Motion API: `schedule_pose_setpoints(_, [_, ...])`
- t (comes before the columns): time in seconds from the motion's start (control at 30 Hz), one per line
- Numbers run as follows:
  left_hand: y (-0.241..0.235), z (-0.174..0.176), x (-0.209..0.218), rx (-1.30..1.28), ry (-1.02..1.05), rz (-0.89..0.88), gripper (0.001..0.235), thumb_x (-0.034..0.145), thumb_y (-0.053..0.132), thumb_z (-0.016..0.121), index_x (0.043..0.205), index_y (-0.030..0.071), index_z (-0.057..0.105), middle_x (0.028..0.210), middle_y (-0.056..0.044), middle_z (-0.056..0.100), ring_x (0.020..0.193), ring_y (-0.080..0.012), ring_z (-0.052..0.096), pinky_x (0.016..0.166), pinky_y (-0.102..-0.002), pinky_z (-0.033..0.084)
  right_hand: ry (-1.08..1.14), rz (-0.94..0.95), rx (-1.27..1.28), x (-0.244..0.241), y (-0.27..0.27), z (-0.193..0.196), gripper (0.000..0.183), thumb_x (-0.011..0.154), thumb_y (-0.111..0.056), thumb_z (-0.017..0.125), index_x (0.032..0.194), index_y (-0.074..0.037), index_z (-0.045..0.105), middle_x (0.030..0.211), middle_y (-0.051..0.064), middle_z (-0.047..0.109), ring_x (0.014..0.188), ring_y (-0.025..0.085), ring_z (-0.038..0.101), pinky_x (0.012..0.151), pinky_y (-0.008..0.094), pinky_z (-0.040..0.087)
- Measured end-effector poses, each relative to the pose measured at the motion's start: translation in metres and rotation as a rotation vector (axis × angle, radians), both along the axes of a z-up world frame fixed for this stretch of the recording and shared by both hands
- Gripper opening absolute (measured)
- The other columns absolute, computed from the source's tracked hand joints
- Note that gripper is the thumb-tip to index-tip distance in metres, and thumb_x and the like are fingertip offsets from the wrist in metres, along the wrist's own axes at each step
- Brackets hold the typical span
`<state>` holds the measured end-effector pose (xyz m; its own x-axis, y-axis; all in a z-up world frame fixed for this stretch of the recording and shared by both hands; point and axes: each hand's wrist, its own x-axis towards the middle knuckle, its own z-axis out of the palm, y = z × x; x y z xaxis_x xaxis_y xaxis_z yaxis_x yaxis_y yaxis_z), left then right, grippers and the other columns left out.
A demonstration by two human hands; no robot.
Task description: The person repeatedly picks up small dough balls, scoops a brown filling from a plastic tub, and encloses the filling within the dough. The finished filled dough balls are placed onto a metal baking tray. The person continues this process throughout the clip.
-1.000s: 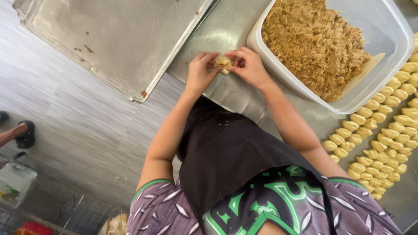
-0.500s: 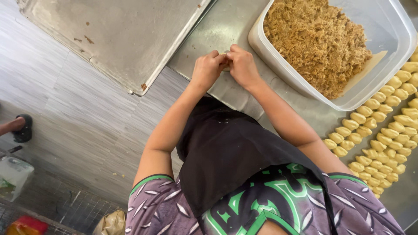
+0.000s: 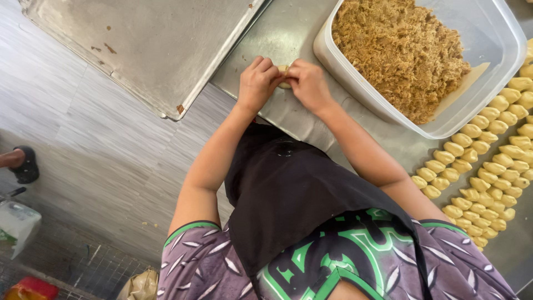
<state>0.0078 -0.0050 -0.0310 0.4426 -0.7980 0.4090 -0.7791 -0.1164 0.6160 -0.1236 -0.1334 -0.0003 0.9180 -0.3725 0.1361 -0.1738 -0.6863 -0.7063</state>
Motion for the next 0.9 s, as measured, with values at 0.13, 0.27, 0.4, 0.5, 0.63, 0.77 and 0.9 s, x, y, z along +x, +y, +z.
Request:
schedule_pose_setpoints(0.13, [0.007,0.0,-0.006,0.019,-0.12,0.015,0.014,0.081,0.019,0.083,0.085,0.012,0.071,0.094,0.0,0.062,0.095,-0.0228,0.061,0.08,-0.038,0.053,-0.063,0.022,-0.193,-0.005,0.01,-0.009,0.006,0.09,0.002,0.073,0.095,-0.001,0.073,0.097,0.012,0.068,0.092,0.031,0.067,0.081,0.04,0.054])
schedule_pose_setpoints(0.27, [0.023,0.008,-0.012,0.046,-0.023,0.058,0.026,0.086,0.013,0.077,0.111,0.009,0.073,0.12,-0.005,0.064,0.112,-0.0273,0.058,0.092,-0.043,0.048,-0.08,-0.118,-0.062,-0.019,0.006,-0.003,0.024,0.09,0.0,0.069,0.112,-0.007,0.078,0.113,0.007,0.074,0.102,0.03,0.065,0.089,0.039,0.054])
schedule_pose_setpoints(0.4, [0.045,0.005,-0.043,0.178,-0.126,0.049,0.053,0.088,0.01,0.072,0.139,0.001,0.061,0.15,-0.016,0.045,0.133,-0.0371,0.043,0.104,-0.053,0.039,-0.05,-0.052,-0.325,-0.034,0.031,-0.004,0.046,0.09,-0.004,0.068,0.136,0.0,0.063,0.142,0.014,0.062,0.135,0.033,0.055,0.113,0.053,0.036])
schedule_pose_setpoints(0.5, [0.043,0.003,-0.053,0.268,-0.22,0.105,0.055,0.093,0.011,0.071,0.146,0.004,0.056,0.16,-0.012,0.037,0.144,-0.0319,0.038,0.112,-0.054,0.037,0.03,0.016,-0.519,-0.034,0.049,-0.013,0.063,0.092,-0.008,0.068,0.15,0.006,0.051,0.157,0.023,0.049,0.147,0.036,0.046,0.124,0.055,0.024])
schedule_pose_setpoints(0.63, [0.037,0.013,-0.046,0.183,-0.025,0.101,0.058,0.09,0.009,0.073,0.145,0.007,0.056,0.159,-0.013,0.038,0.142,-0.0362,0.038,0.113,-0.052,0.038,-0.008,0.117,-0.497,-0.022,0.021,-0.024,0.056,0.093,-0.01,0.073,0.145,0.004,0.056,0.151,0.02,0.055,0.14,0.035,0.055,0.122,0.053,0.035])
schedule_pose_setpoints(0.77, [0.036,0.043,-0.027,0.003,0.188,0.133,0.055,0.093,0.005,0.073,0.145,0.009,0.057,0.158,-0.013,0.039,0.141,-0.0352,0.042,0.115,-0.046,0.043,-0.014,0.114,-0.123,0.003,-0.017,-0.009,0.043,0.092,-0.007,0.078,0.133,0.0,0.067,0.134,0.015,0.067,0.123,0.033,0.068,0.108,0.043,0.053])
schedule_pose_setpoints(0.9, [0.041,0.063,0.011,-0.132,0.412,0.247,0.046,0.098,0.003,0.07,0.142,0.01,0.06,0.155,-0.013,0.041,0.138,-0.0312,0.048,0.107,-0.039,0.049,-0.197,-0.066,0.482,0.059,-0.027,0.014,0.03,0.098,-0.004,0.075,0.126,0.004,0.068,0.127,0.012,0.068,0.109,0.021,0.07,0.096,0.035,0.06])
